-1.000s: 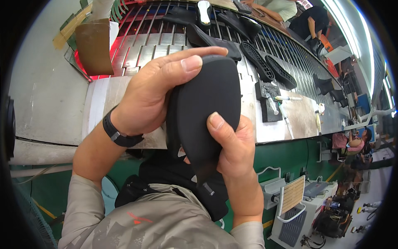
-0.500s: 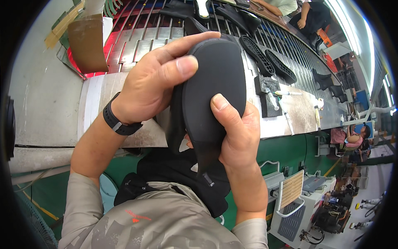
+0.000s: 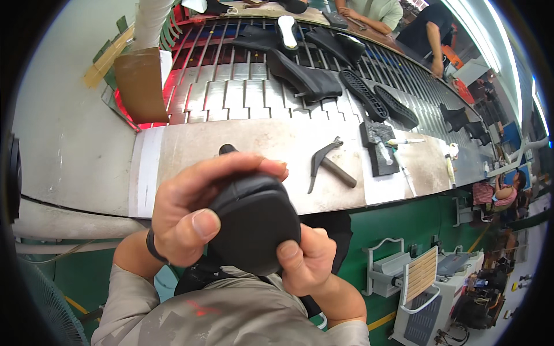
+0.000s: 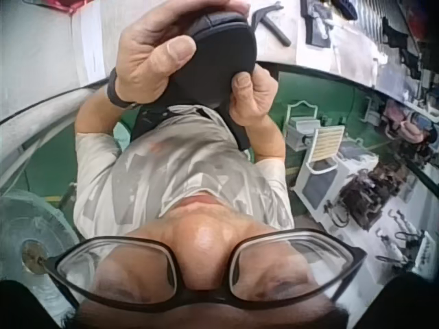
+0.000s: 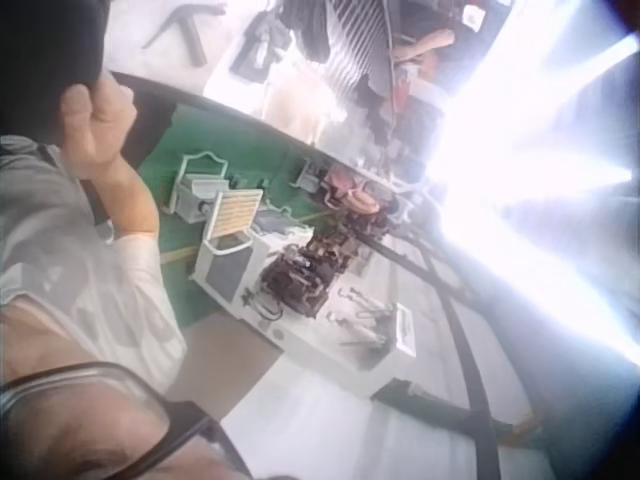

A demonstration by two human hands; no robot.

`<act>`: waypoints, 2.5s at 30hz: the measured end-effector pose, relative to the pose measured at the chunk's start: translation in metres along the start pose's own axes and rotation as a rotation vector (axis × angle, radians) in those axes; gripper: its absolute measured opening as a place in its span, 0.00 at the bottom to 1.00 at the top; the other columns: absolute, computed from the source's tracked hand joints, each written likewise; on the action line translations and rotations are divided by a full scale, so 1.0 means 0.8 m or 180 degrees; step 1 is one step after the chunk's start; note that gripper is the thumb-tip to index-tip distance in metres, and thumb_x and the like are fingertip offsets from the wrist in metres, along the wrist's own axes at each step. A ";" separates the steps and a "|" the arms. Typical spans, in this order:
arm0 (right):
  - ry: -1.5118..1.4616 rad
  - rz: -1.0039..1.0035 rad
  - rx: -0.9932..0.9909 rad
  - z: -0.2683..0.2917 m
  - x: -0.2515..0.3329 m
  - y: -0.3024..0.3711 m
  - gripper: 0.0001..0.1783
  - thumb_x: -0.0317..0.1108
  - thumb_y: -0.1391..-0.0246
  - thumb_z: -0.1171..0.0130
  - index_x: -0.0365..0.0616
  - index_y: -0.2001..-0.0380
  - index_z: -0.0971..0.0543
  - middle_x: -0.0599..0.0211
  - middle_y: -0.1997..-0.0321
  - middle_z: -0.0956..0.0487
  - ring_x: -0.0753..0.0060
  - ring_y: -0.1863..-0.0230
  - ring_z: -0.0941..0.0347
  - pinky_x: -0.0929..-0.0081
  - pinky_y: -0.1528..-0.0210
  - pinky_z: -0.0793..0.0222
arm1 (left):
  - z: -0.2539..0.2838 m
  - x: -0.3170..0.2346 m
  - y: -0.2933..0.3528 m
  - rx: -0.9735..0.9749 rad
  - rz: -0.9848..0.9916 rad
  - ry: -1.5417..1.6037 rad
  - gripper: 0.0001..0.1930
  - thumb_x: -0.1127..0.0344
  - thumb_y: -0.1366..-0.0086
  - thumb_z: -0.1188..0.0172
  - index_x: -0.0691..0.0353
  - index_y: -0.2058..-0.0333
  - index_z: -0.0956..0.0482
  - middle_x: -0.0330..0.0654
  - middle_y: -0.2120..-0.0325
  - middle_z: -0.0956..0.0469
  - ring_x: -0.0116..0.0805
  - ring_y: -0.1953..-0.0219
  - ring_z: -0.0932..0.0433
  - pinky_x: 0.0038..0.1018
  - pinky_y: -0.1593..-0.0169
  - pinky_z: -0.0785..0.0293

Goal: The person attaches an outsole to a black boot upper by hand, pressing it into place and then using a hammer to secure the edges and heel.

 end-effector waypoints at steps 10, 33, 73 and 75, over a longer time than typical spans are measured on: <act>0.0288 0.0701 0.0389 -0.052 0.012 0.020 0.10 0.29 0.35 0.36 0.33 0.70 0.21 0.66 0.83 0.28 0.69 0.86 0.35 0.71 0.82 0.40 | 0.011 -0.048 0.055 0.0096 -0.0604 -0.1459 0.37 0.46 0.21 0.48 0.81 0.35 0.34 0.71 0.40 0.25 0.52 0.39 0.20 0.39 0.37 0.23; 0.0804 0.0385 0.1155 -0.104 0.025 -0.023 0.15 0.31 0.38 0.32 0.42 0.74 0.27 0.59 0.86 0.28 0.51 0.86 0.27 0.60 0.84 0.35 | 0.046 -0.080 0.073 -0.1102 -0.0451 -0.2569 0.16 0.61 0.20 0.48 0.73 0.56 0.22 0.61 0.59 0.16 0.49 0.55 0.14 0.42 0.46 0.17; 0.2862 0.1495 0.0920 -0.046 -0.115 -0.051 0.14 0.32 0.53 0.23 0.39 0.74 0.21 0.51 0.44 0.14 0.59 0.73 0.20 0.66 0.69 0.24 | 0.132 0.103 0.082 -0.1036 0.0228 -0.3469 0.14 0.78 0.40 0.31 0.63 0.60 0.26 0.39 0.59 0.29 0.30 0.56 0.27 0.27 0.52 0.24; 0.2839 0.1457 0.0949 -0.044 -0.115 -0.049 0.14 0.31 0.54 0.23 0.39 0.74 0.21 0.51 0.43 0.15 0.59 0.73 0.20 0.66 0.69 0.24 | 0.132 0.104 0.071 -0.0952 0.0478 -0.3519 0.14 0.76 0.41 0.30 0.62 0.60 0.27 0.38 0.59 0.30 0.29 0.57 0.30 0.26 0.52 0.27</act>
Point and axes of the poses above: each hand's wrist, its own y-axis away from the middle knuckle, its own z-axis out of the back of the hand, x = y × z, the point moved 9 cm from there along -y, towards the middle knuckle
